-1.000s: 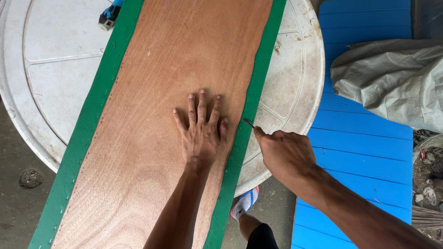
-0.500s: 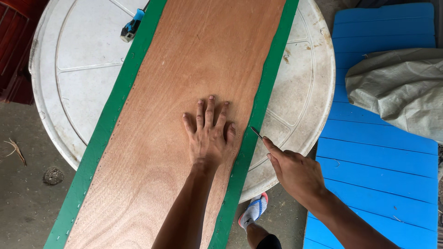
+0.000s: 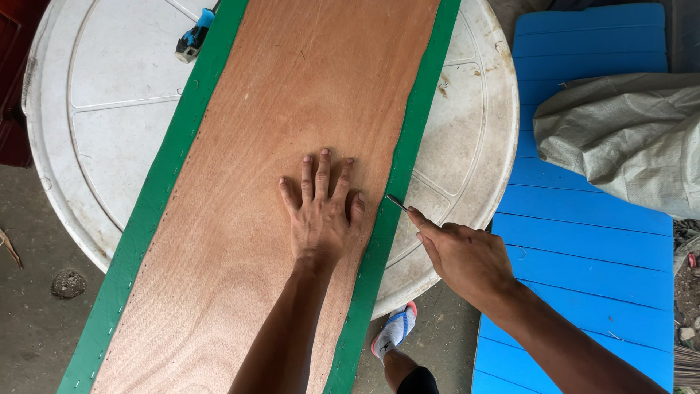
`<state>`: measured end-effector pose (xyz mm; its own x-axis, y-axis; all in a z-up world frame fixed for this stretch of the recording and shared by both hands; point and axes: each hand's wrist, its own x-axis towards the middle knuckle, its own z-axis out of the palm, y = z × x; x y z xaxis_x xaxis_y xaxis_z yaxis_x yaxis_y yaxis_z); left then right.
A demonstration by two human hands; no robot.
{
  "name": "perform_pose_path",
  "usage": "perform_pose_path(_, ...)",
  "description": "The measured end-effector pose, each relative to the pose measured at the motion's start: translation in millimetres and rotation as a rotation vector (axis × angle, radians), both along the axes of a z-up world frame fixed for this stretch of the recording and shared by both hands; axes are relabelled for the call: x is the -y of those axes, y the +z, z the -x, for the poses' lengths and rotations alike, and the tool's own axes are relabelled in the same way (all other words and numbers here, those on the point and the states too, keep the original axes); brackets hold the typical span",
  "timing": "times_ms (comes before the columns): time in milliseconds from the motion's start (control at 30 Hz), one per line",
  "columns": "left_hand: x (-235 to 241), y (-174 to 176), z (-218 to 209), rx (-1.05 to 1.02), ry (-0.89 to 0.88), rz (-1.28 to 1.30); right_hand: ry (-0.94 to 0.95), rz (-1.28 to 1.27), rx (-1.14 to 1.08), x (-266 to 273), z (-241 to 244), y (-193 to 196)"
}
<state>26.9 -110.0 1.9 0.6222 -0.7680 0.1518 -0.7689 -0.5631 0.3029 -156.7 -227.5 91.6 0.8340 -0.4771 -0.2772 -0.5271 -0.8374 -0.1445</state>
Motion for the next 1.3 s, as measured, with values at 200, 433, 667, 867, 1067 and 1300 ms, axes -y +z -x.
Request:
perform_pose_path(200, 1.7, -2.7, 1.4, 0.020, -0.005, 0.026, 0.109, 0.110, -0.148, 7.6, -7.6, -3.5)
perform_pose_path(433, 0.6, -3.7, 1.5, 0.012, -0.022, 0.006, 0.034, 0.005, 0.266, 0.2, 7.8, -42.6)
perform_pose_path(667, 2.1, 0.3, -1.0, -0.002, -0.011, -0.026, -0.001, -0.018, 0.102, 3.1, 17.0, -42.4)
perform_pose_path(867, -0.5, 0.0, 2.7, 0.019, -0.006, -0.016, 0.053, 0.053, 0.054, 11.0, 15.4, -45.4)
perform_pose_path(1067, 3.8, 6.1, -1.1, 0.018, -0.005, -0.003, -0.070, -0.134, 0.705, -12.6, 14.1, -78.3)
perform_pose_path(1300, 0.6, 4.8, 1.5, -0.003, 0.008, -0.017, -0.202, -0.189, 0.336, 5.9, 15.8, -46.1)
